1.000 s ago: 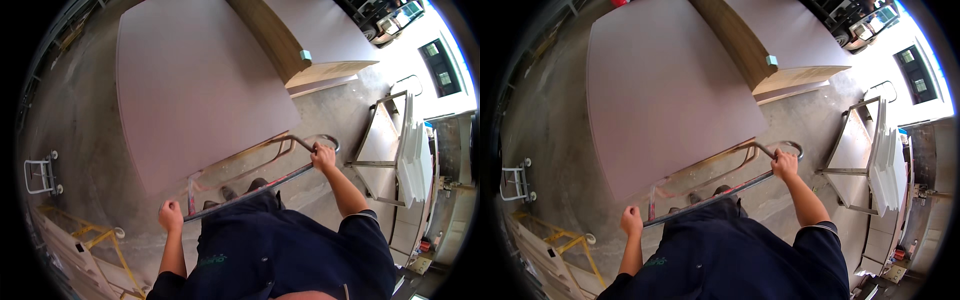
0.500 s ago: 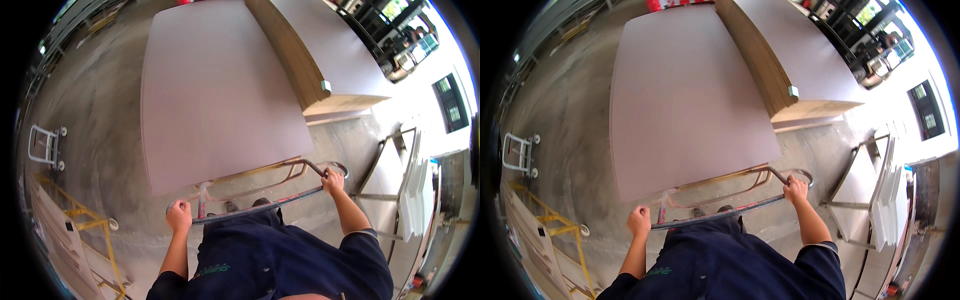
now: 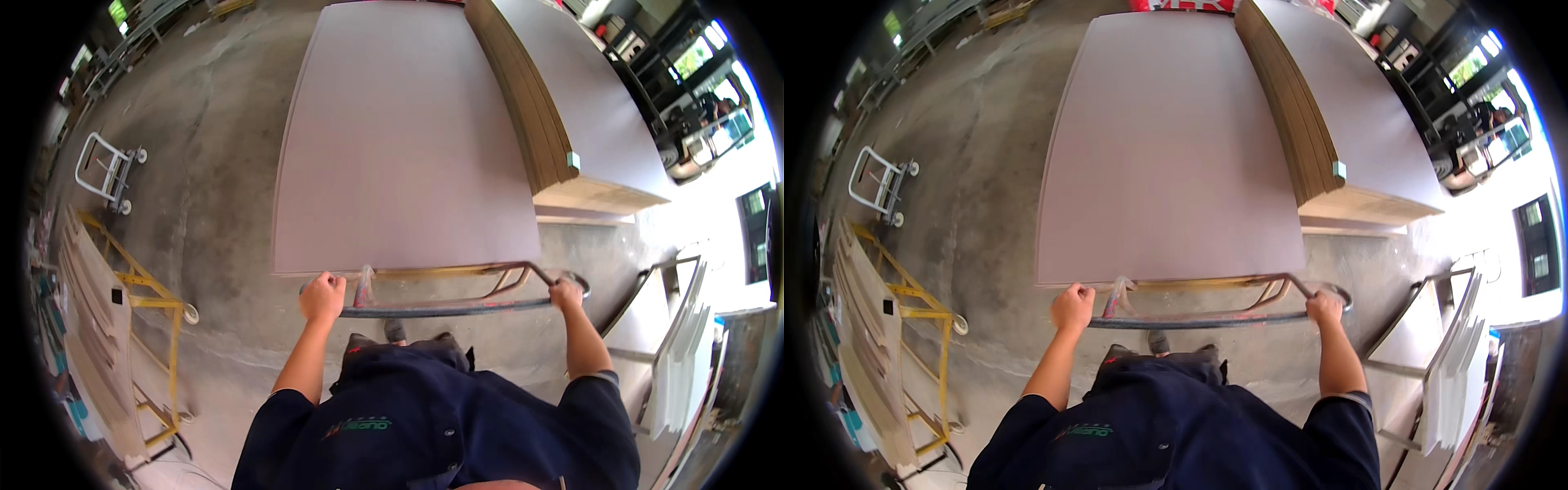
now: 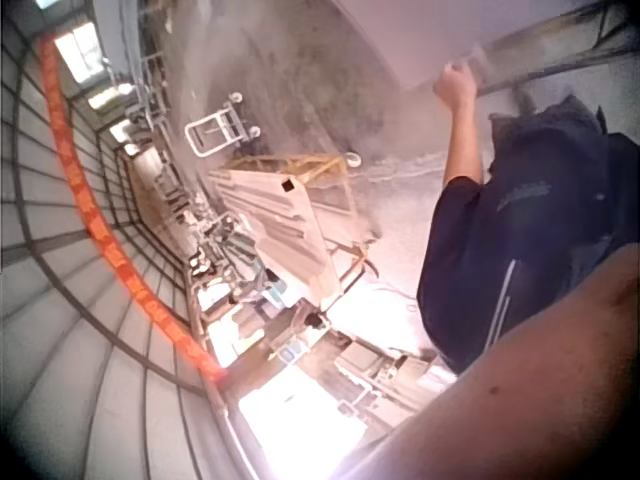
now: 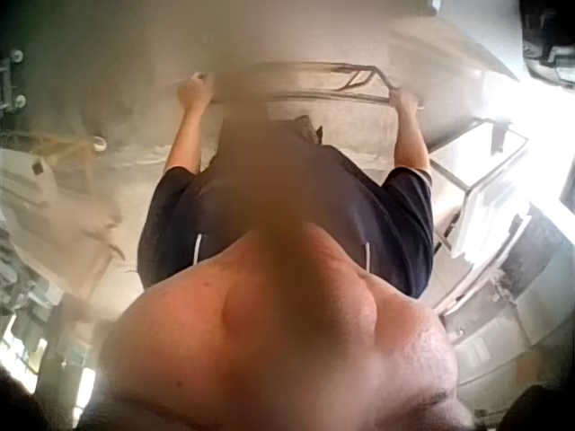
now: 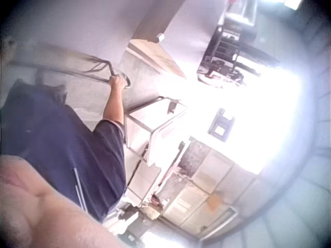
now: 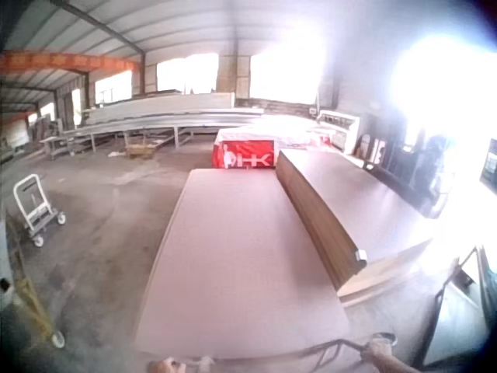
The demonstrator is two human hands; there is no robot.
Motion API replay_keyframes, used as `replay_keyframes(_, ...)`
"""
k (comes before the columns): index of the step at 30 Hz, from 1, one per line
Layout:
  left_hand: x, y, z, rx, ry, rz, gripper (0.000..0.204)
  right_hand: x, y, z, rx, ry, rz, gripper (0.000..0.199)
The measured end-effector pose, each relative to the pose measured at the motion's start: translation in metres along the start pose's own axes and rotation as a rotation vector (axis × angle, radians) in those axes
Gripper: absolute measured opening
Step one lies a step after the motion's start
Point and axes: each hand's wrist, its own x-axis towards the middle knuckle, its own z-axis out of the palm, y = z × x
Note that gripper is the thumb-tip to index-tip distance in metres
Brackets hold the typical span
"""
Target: The person picks up large flat boards from a stack and places them onto a hand truck. They then push the hand truck carrying the boards across the warehouse floor and out the door into an outdoor area.
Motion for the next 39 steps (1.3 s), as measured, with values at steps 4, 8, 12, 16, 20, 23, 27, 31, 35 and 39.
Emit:
replay_keyframes(4,-0.004,0.002,0.007,-0.112,0.110,0.069,0.023,-0.001,0.001,-0.005,0.029,-0.006,-0.013,0.038)
replay_keyframes(8,0.001,-0.015,0.019,-0.252,0.215,0.128,0.018,-0.005,-0.002,-0.015,0.117,-0.031,-0.042,0.032)
replay_keyframes(12,0.013,-0.039,0.017,-0.279,0.247,0.145,0.019,-0.038,-0.009,-0.032,0.178,-0.029,-0.067,0.033)
replay_keyframes(16,0.032,-0.050,0.008,-0.233,0.245,0.083,0.021,-0.033,-0.019,0.005,0.200,0.105,-0.124,0.040)
replay_keyframes(20,0.046,-0.096,-0.003,-0.013,0.285,0.029,0.021,-0.061,-0.031,0.000,0.364,0.139,-0.131,0.049)
replay_keyframes(23,0.060,-0.132,0.004,0.026,0.305,-0.004,0.019,-0.064,-0.035,0.013,0.434,0.269,-0.126,0.049)
replay_keyframes(27,0.045,-0.112,-0.001,0.003,0.214,-0.082,0.015,-0.060,-0.034,0.008,0.365,0.060,-0.087,0.043)
replay_keyframes(31,0.038,-0.086,-0.002,-0.143,0.131,-0.085,0.014,-0.060,-0.028,-0.001,0.415,-0.029,-0.074,0.042)
replay_keyframes(35,0.041,-0.099,0.001,-0.118,0.156,-0.065,0.019,-0.062,-0.035,0.008,0.426,0.189,-0.102,0.037)
replay_keyframes(39,0.043,-0.098,0.001,-0.088,0.188,0.010,0.024,-0.068,-0.037,-0.006,0.401,0.173,-0.133,0.032)
